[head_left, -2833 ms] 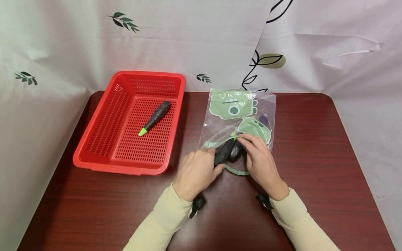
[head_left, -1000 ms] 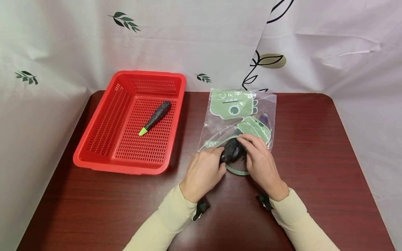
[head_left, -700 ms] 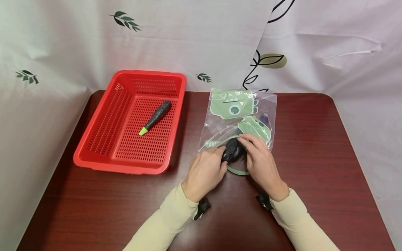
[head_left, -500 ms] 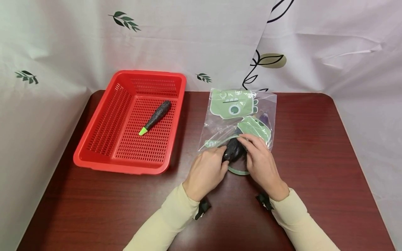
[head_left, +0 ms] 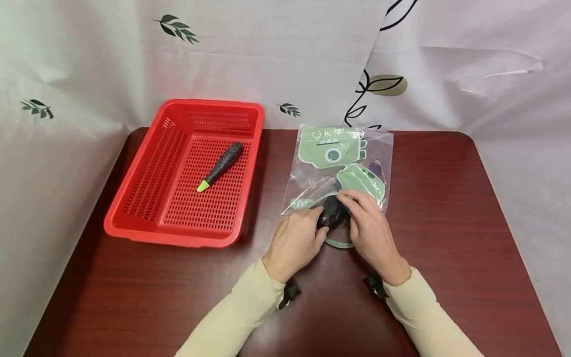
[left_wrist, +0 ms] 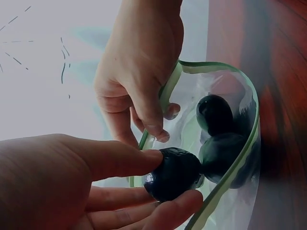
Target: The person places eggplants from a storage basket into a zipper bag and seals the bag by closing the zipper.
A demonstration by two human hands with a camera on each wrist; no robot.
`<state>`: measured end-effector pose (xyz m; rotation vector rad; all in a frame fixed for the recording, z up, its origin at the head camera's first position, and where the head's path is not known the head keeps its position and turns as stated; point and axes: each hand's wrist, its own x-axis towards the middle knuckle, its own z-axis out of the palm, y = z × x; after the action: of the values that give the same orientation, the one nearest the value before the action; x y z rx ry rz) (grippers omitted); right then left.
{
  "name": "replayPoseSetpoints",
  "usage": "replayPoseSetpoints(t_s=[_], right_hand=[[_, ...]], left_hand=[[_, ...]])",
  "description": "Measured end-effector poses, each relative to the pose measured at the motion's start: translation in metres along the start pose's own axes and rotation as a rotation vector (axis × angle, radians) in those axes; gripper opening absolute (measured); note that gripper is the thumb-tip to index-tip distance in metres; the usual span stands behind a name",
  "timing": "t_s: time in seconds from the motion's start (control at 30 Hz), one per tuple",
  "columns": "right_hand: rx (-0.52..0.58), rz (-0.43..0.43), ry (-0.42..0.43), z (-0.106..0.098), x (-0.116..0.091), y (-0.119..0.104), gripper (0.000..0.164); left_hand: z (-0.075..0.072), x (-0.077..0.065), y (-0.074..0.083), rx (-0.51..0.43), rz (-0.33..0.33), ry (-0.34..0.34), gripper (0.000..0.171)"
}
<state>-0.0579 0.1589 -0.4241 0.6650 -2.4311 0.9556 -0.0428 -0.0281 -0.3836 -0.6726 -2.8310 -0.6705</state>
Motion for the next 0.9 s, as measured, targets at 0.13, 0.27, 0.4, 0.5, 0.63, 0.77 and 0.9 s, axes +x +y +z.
replayPoseSetpoints(t_s=[0.13, 0.27, 0.4, 0.5, 0.63, 0.77, 0.9], right_hand=[[-0.004, -0.006, -0.001, 0.0, 0.0, 0.0, 0.043], [-0.001, -0.007, 0.0, 0.0, 0.0, 0.0, 0.044], [0.004, -0.004, -0.001, 0.0, -0.001, 0.0, 0.044], [0.005, -0.007, -0.001, 0.0, -0.001, -0.001, 0.043], [0.005, -0.01, -0.001, 0.0, -0.001, -0.001, 0.043], [0.007, -0.011, -0.002, 0.0, 0.0, -0.002, 0.043], [0.009, -0.014, 0.0, 0.001, -0.001, -0.002, 0.043]], left_hand=[[0.003, 0.001, -0.001, -0.009, -0.001, 0.005, 0.038], [0.005, 0.002, -0.002, -0.008, -0.003, 0.008, 0.039], [0.007, 0.003, -0.002, 0.007, -0.008, 0.01, 0.039], [0.007, 0.003, -0.003, 0.021, -0.015, 0.019, 0.039], [0.009, 0.003, -0.004, 0.052, -0.028, 0.046, 0.037], [0.013, 0.002, -0.004, 0.106, -0.033, 0.09, 0.035], [0.018, 0.002, -0.005, 0.147, -0.048, 0.133, 0.032]])
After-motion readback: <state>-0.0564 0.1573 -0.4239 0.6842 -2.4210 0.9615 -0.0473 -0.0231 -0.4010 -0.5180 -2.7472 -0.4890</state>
